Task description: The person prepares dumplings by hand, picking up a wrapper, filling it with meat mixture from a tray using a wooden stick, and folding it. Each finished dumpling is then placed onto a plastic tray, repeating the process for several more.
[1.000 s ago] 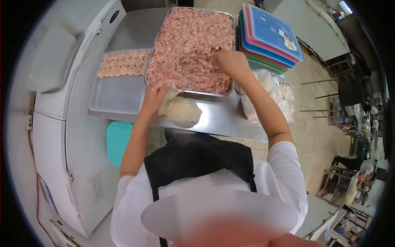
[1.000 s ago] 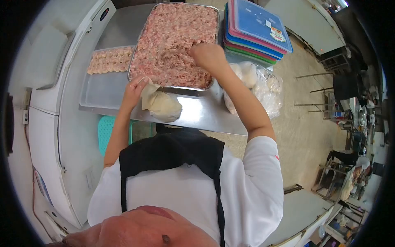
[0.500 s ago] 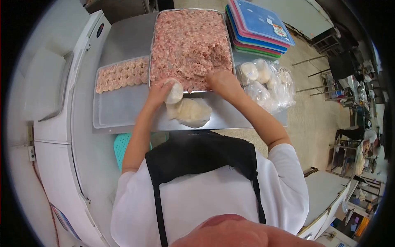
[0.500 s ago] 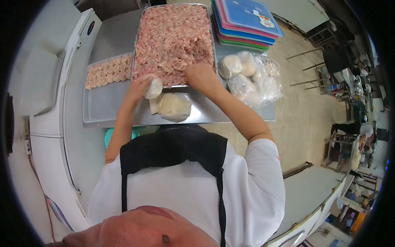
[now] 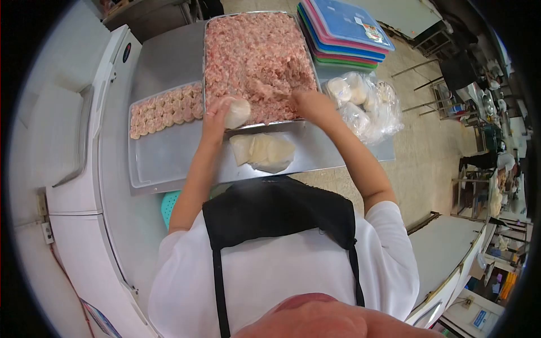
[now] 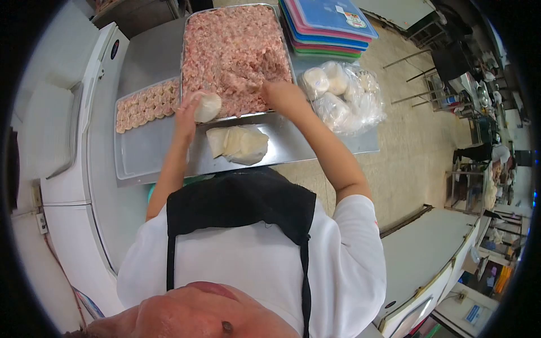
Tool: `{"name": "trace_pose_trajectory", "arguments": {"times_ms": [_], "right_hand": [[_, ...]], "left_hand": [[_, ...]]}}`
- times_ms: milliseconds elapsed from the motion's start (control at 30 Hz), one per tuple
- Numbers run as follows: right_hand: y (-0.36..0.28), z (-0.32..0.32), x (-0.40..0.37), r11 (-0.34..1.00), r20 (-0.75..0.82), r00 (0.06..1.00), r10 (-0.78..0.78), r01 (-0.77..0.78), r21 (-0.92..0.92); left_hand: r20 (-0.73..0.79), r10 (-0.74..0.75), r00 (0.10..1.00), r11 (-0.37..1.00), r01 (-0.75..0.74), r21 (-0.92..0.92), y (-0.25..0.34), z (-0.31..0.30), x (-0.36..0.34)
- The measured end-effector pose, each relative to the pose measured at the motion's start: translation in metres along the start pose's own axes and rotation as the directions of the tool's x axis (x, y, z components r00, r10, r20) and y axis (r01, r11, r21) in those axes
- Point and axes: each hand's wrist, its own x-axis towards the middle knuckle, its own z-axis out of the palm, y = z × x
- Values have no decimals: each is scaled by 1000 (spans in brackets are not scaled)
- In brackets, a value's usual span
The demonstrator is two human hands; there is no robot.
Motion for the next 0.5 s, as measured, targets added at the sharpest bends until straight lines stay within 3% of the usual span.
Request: {"name": "trace_pose_trajectory", "arguments": {"times_ms": [33, 67, 167, 233, 333, 433, 500], "right_hand": [[-9, 4, -1, 993, -22, 998, -66, 64, -98], [-17, 5, -4, 989, 32, 999, -23, 27, -145], [-24, -18, -5, 987, 154, 985, -72, 93, -132], [-12, -20, -12, 997, 24, 999, -34, 35, -71], [6, -34, -21, 997, -151, 989, 8, 3, 73], [32, -33, -28, 980, -226, 973, 52, -7, 198], [50, -24, -21, 983, -231, 967, 103, -64, 173]], "left_hand": [[-22, 50, 998, 999, -50, 2, 1, -8, 5], [-60, 92, 994, 992, -86, 90, 1, -17, 8], [-137, 186, 973, 927, -128, 352, 6, -47, 11], [-146, 188, 971, 850, -86, 520, 5, -71, 7], [-25, 514, 857, 514, -285, 809, 15, -90, -25], [115, 459, 881, 260, -257, 931, 12, -91, -76], [11, 348, 937, 349, -141, 927, 3, -86, -95]]}}
